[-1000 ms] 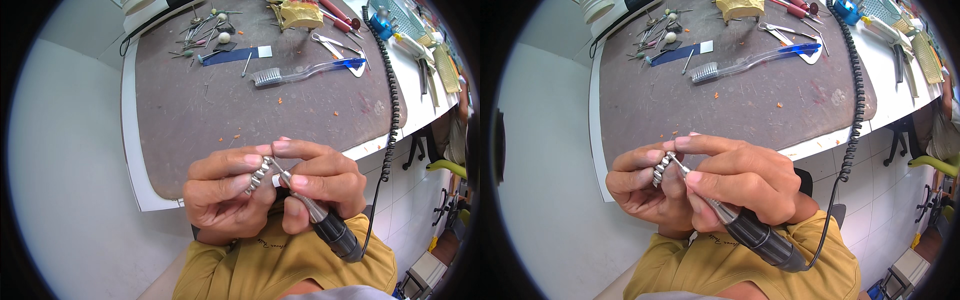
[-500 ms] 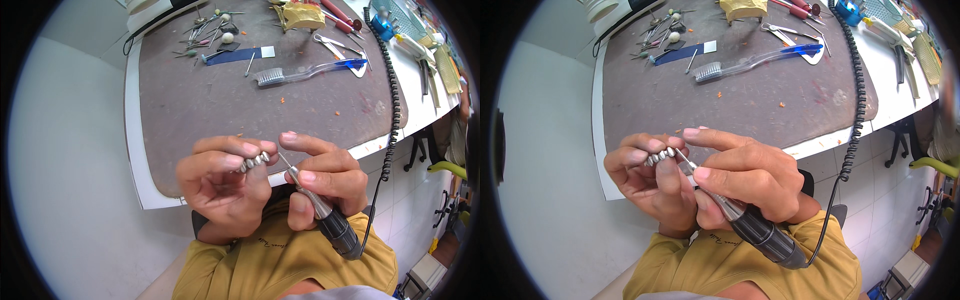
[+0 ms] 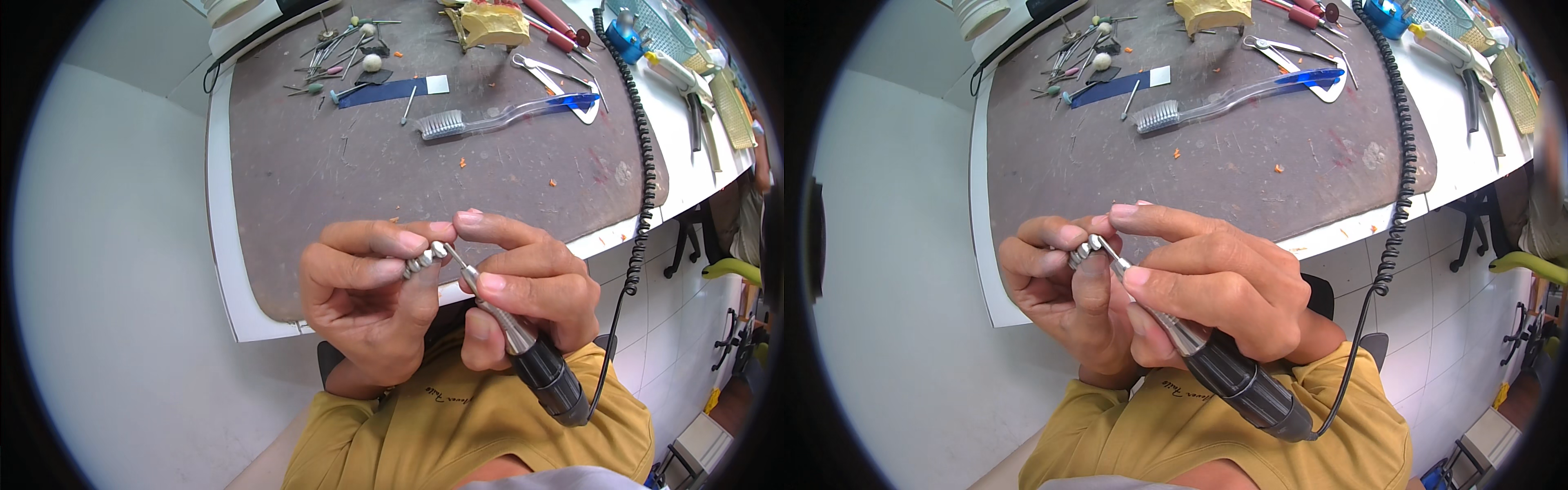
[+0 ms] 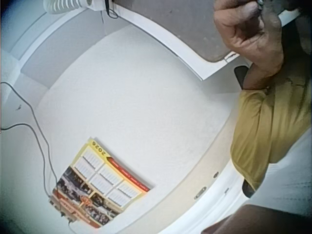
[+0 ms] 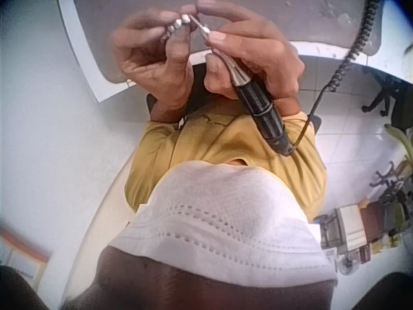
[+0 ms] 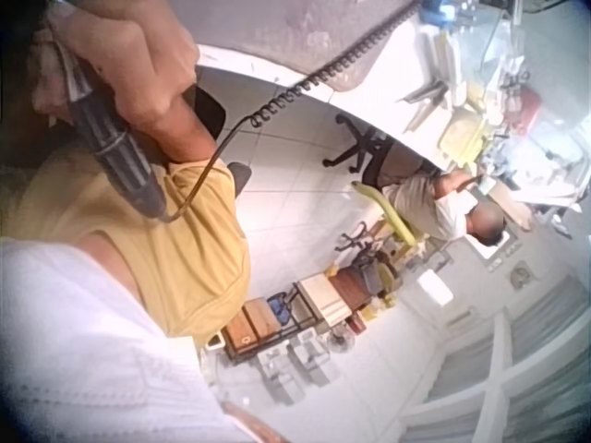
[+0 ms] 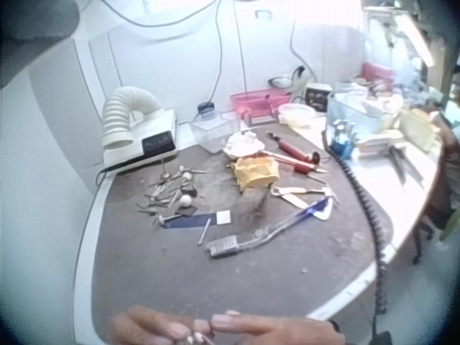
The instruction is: The person uses a rotary handpiece to grind and shape a small metal dental bridge or partial denture. They hold the object with their left hand and operate the tool with their right, rotating the piece to access different surfaces. The person briefly uses a toothbrush to clean the object before resuming the grinding process.
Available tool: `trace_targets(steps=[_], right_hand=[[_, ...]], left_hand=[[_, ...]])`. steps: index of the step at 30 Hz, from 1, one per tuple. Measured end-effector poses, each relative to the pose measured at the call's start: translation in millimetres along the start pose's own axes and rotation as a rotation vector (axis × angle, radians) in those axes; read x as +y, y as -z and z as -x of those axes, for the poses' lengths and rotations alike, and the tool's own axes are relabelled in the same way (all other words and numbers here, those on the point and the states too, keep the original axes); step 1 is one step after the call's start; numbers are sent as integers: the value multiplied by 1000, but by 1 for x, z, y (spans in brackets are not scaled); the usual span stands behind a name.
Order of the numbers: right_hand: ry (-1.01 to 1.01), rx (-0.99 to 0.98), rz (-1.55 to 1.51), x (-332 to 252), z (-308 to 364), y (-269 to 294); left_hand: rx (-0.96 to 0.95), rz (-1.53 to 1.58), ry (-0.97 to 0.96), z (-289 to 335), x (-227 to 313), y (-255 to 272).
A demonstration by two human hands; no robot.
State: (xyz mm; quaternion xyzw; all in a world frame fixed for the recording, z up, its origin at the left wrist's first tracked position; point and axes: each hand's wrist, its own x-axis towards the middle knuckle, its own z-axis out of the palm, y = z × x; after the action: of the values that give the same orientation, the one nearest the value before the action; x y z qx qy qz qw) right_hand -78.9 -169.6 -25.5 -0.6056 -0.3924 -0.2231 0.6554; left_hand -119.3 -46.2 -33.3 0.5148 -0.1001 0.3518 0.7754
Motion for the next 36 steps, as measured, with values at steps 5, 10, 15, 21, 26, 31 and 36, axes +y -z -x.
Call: trace_targets(steps=[5, 10, 15, 21, 26, 31, 36], right_hand=[[21, -21, 33, 0, -1, 1], [24, 161, -120, 8, 6, -2], [-154, 163, -150, 4, 1, 2], [-146, 136, -140, 8, -2, -8], [-142, 111, -126, 7, -2, -3], [-114, 100, -118, 10, -4, -2], [-129, 101, -115, 8, -4, -3]], left_hand=[[-7, -14, -2, 3, 1, 0], [5, -34, 0, 1, 1, -2], [-60, -62, -30, -3, -3, 3], [-102, -84, -1, -3, -1, 5], [-69, -30, 36, -3, 0, 1], [-90, -18, 31, -2, 1, 5], [-77, 8, 28, -1, 0, 5]])
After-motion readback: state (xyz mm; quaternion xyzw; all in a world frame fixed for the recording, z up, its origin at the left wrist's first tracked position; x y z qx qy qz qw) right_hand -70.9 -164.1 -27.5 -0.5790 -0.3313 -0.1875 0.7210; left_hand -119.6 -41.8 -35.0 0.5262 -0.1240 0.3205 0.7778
